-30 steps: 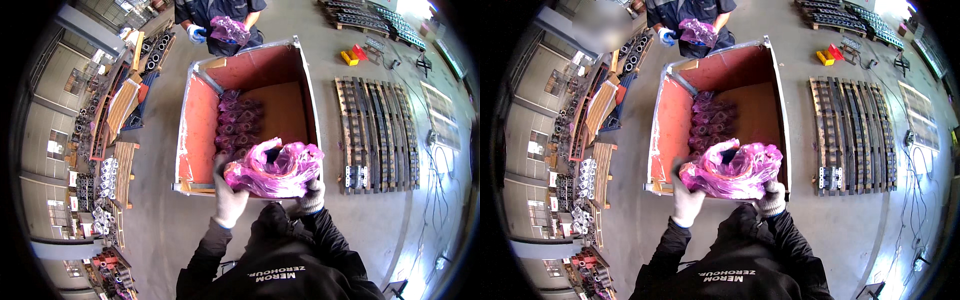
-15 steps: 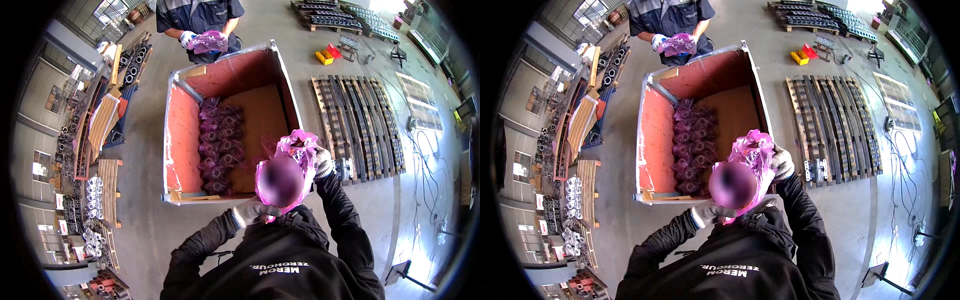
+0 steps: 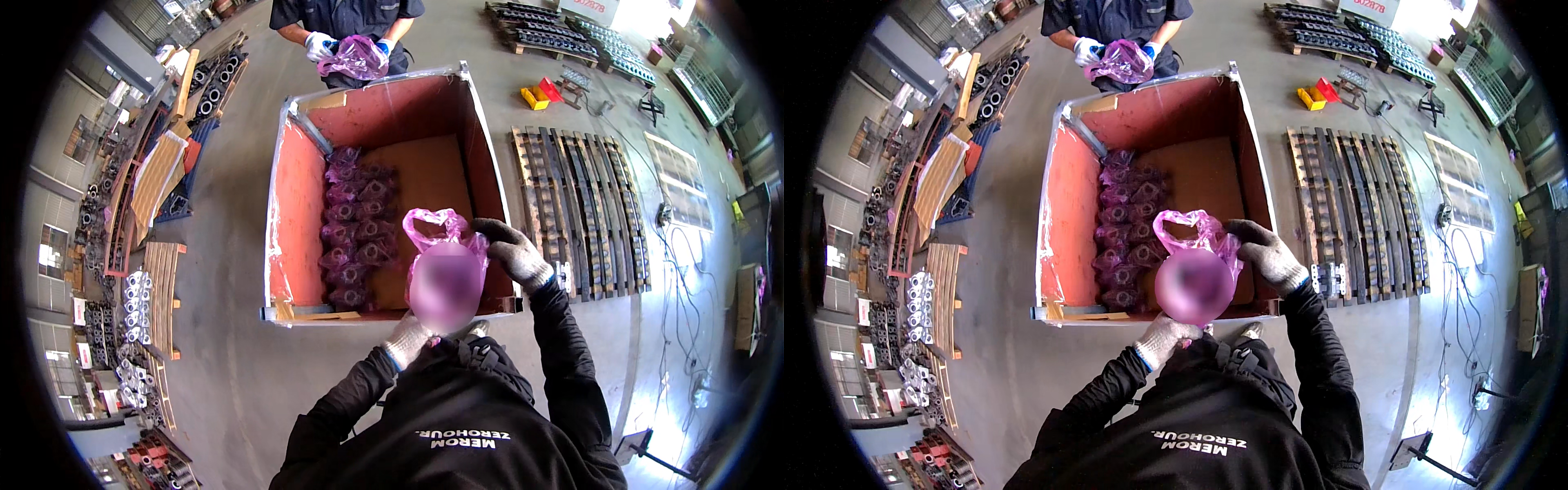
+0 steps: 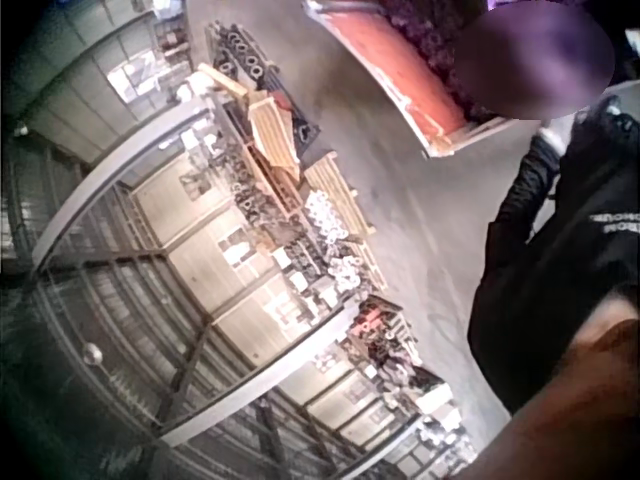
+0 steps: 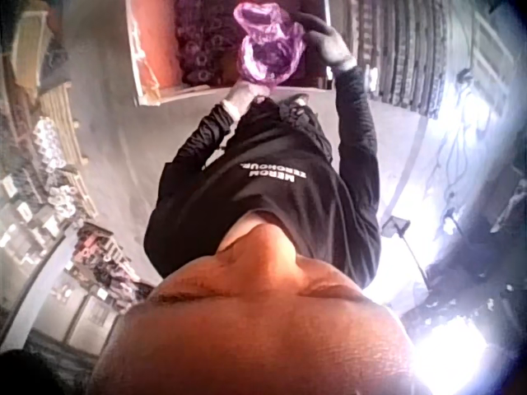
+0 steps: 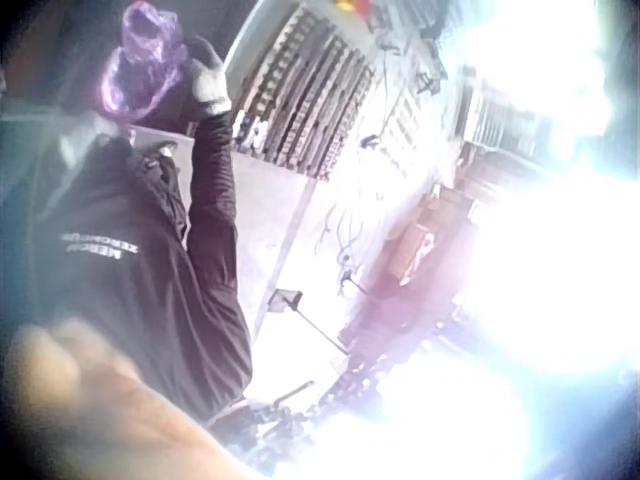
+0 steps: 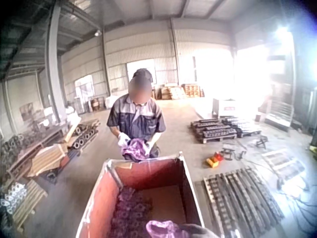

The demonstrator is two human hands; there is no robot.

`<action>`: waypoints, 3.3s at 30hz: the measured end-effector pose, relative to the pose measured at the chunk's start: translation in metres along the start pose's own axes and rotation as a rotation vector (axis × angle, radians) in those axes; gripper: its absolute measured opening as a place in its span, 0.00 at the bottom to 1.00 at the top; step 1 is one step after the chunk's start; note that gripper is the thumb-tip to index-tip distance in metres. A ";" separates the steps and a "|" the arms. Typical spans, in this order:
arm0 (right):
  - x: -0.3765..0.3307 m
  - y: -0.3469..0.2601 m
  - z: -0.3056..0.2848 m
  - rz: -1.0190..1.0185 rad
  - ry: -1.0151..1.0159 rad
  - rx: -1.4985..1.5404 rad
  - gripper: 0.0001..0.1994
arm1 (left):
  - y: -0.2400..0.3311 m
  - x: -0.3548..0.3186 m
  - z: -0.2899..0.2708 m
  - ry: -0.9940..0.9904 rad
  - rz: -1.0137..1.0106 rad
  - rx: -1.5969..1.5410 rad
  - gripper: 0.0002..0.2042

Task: The person moves a large white bin using a yellow manual pallet jack and positions it near a wooden pallet. They then repeatedly reach into the bin to remove cylindrical metal parts wrapped in pink plastic, unwrap them, and place them onto the pallet.

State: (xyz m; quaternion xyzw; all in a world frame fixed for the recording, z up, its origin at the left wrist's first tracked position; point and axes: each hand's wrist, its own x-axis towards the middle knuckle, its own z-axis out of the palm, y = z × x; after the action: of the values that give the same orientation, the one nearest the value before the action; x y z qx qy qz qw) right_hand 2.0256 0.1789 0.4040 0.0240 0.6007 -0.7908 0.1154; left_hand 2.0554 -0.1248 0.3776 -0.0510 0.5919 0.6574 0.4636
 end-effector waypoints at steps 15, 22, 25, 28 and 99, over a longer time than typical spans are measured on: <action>0.027 0.027 0.058 -0.167 0.139 -0.098 0.08 | 0.000 -0.020 -0.023 0.213 -0.054 0.059 0.09; -0.008 0.096 0.033 0.069 0.524 0.189 0.16 | 0.007 -0.020 -0.034 0.209 -0.061 0.192 0.08; 0.003 0.114 0.020 0.079 0.720 0.363 0.14 | 0.015 -0.028 -0.027 0.144 -0.059 0.087 0.09; -0.001 0.130 0.003 0.135 0.792 0.198 0.14 | 0.015 -0.030 -0.020 0.110 -0.028 0.046 0.09; -0.029 0.048 0.057 -0.031 -0.040 -1.186 0.49 | 0.121 -0.001 -0.027 -0.040 0.308 1.512 0.36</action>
State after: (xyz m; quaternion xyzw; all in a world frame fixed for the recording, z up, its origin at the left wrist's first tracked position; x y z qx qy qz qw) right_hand 2.0699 0.1171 0.3791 -0.0682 0.9380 -0.3220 0.1088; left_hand 1.9618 -0.1324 0.4590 0.3744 0.8720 0.1323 0.2863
